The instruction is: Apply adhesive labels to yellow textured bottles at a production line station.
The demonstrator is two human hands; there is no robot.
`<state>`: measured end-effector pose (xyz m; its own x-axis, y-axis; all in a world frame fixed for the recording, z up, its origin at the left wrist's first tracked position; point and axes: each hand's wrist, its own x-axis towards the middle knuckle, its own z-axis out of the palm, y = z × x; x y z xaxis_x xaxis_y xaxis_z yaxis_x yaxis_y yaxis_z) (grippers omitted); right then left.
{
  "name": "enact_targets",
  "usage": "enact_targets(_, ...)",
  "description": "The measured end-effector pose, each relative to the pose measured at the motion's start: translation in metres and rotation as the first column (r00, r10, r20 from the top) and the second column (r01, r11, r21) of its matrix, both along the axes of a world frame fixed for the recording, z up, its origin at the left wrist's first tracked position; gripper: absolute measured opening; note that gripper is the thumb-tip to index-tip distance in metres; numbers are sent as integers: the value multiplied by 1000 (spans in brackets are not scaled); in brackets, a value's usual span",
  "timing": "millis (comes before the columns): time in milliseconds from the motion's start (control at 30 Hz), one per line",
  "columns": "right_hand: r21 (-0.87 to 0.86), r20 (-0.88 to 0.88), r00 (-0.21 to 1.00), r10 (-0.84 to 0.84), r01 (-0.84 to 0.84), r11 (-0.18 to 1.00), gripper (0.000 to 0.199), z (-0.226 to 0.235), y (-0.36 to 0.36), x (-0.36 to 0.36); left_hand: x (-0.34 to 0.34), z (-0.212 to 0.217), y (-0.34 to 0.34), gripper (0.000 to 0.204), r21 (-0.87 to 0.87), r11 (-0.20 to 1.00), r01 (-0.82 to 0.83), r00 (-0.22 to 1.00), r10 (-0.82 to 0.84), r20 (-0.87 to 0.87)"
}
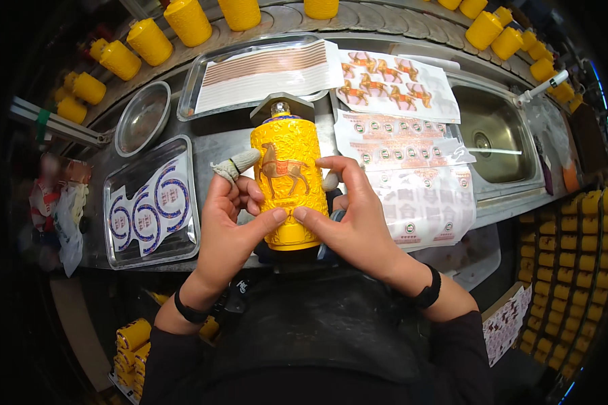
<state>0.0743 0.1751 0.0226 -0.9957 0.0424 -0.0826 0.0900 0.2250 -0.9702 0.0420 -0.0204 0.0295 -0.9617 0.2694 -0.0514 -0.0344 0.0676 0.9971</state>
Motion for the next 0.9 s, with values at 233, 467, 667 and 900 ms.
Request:
enact_targets(233, -143, 77, 997, 0, 11, 990, 61, 7, 3, -1, -4, -16, -18, 64, 36, 997, -74, 997, 74, 17)
enact_targets(467, -22, 45, 999, 24, -23, 999, 61, 6, 2, -2, 3, -27, -4, 84, 206, 976, 72, 996, -81, 34)
enact_targets(667, -89, 38, 999, 20, -16, 996, 62, 5, 2, -2, 2, -30, -3, 87, 175, 979, 106, 994, -111, 16)
enact_targets(900, -139, 67, 997, 27, -18, 990, 62, 8, 1, -3, 2, -28, -6, 88, 170, 977, 127, 992, -130, 7)
